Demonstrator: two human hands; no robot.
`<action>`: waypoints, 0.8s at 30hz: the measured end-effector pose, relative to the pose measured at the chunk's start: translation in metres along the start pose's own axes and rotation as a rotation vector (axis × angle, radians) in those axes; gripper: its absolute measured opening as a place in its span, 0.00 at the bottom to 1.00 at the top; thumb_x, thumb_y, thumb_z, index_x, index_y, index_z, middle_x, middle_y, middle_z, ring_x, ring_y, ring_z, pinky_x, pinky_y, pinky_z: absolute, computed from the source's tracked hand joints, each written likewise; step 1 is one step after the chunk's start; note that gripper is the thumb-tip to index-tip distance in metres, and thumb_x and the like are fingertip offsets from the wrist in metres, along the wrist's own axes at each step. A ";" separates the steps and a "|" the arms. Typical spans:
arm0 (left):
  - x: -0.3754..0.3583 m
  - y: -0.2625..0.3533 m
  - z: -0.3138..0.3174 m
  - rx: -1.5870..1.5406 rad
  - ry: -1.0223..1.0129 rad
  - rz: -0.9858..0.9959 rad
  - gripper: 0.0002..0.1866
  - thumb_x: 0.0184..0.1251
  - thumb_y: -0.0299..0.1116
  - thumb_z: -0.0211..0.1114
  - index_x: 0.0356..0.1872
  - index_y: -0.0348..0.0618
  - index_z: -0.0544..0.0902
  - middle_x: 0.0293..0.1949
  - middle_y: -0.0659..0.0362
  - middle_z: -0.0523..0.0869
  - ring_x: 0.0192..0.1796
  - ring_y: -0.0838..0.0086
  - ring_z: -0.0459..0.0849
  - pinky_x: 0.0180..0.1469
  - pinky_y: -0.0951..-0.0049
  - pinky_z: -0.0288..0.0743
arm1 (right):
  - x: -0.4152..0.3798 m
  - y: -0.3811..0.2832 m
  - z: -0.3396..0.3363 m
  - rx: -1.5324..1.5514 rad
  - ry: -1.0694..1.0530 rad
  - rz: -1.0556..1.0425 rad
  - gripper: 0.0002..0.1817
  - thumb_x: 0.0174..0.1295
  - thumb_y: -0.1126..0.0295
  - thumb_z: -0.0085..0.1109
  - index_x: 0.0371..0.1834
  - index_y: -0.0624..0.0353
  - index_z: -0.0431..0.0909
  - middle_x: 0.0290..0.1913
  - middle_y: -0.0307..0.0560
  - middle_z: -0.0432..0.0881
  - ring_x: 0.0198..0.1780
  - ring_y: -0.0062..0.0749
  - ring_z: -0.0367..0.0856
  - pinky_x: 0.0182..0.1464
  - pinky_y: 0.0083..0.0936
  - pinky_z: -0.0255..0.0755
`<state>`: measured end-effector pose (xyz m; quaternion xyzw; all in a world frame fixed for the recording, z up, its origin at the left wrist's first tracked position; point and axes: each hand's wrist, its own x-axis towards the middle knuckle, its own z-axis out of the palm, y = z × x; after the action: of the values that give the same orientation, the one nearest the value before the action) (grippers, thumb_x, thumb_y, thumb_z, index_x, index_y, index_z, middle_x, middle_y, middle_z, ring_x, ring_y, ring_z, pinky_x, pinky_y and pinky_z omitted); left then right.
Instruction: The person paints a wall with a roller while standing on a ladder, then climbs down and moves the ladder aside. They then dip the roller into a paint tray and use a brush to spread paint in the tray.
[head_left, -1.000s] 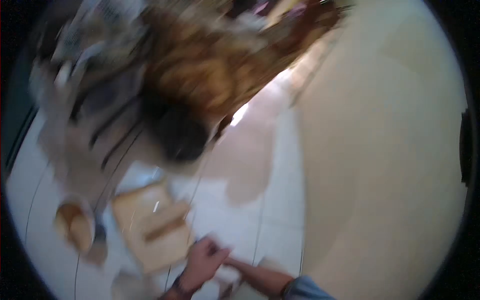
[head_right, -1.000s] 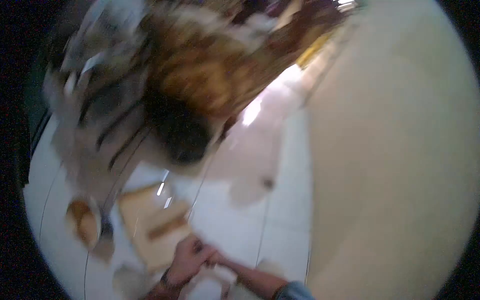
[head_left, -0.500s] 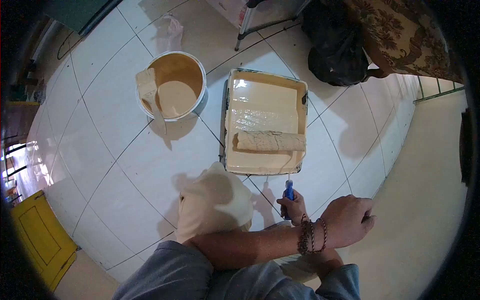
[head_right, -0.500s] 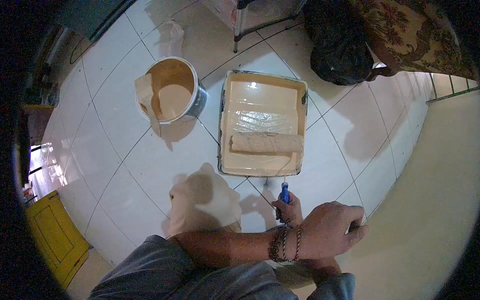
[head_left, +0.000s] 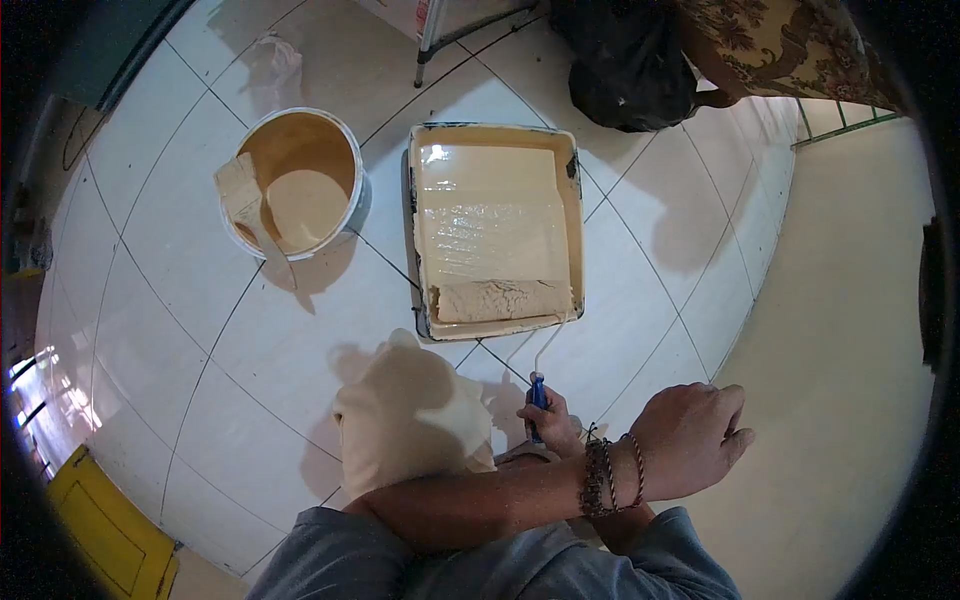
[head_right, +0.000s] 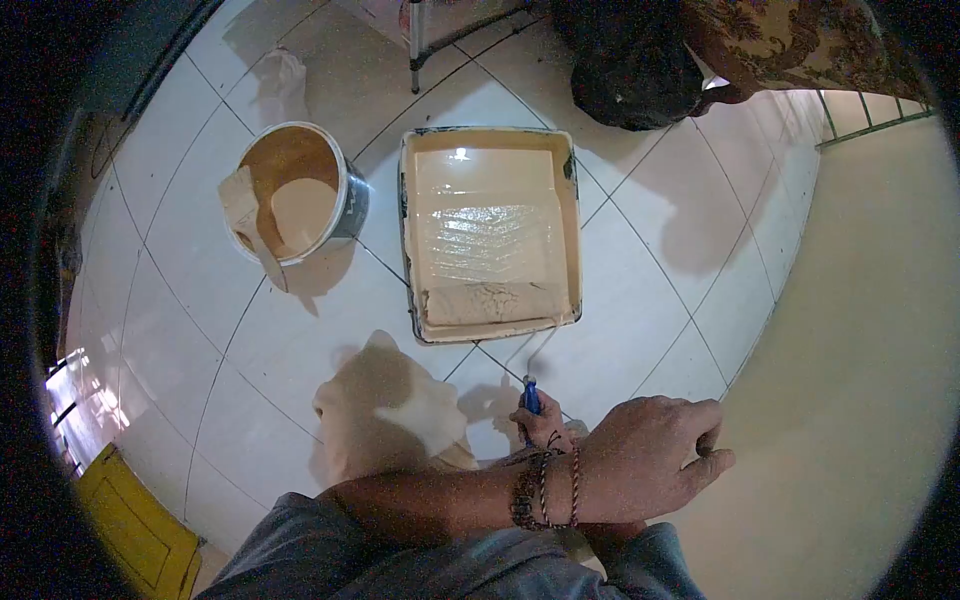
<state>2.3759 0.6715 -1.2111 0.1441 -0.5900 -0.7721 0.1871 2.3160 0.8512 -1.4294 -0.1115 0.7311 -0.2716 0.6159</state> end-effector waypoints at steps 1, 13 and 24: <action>0.000 0.000 0.001 0.000 0.002 -0.002 0.14 0.57 0.40 0.59 0.27 0.38 0.72 0.23 0.49 0.78 0.31 0.52 0.79 0.36 0.55 0.71 | 0.003 0.006 -0.002 0.000 -0.002 0.002 0.09 0.48 0.77 0.60 0.29 0.58 0.68 0.17 0.38 0.70 0.14 0.23 0.68 0.16 0.20 0.63; 0.003 -0.008 0.012 -0.018 0.130 0.006 0.12 0.50 0.32 0.60 0.31 0.31 0.75 0.33 0.41 0.79 0.41 0.51 0.78 0.47 0.56 0.71 | 0.037 0.012 -0.025 -0.545 -0.007 -0.060 0.20 0.54 0.67 0.60 0.46 0.68 0.71 0.33 0.46 0.80 0.34 0.28 0.77 0.39 0.25 0.72; -0.014 0.024 -0.002 -0.186 0.238 0.317 0.10 0.49 0.28 0.61 0.28 0.32 0.70 0.32 0.40 0.74 0.39 0.49 0.73 0.42 0.55 0.66 | 0.056 -0.234 0.194 -0.720 -0.234 -1.100 0.15 0.51 0.66 0.62 0.40 0.61 0.75 0.37 0.51 0.77 0.37 0.42 0.78 0.40 0.32 0.73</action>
<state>2.3921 0.6706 -1.1886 0.1218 -0.5051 -0.7617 0.3871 2.4500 0.5795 -1.3692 -0.6953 0.5413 -0.2712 0.3872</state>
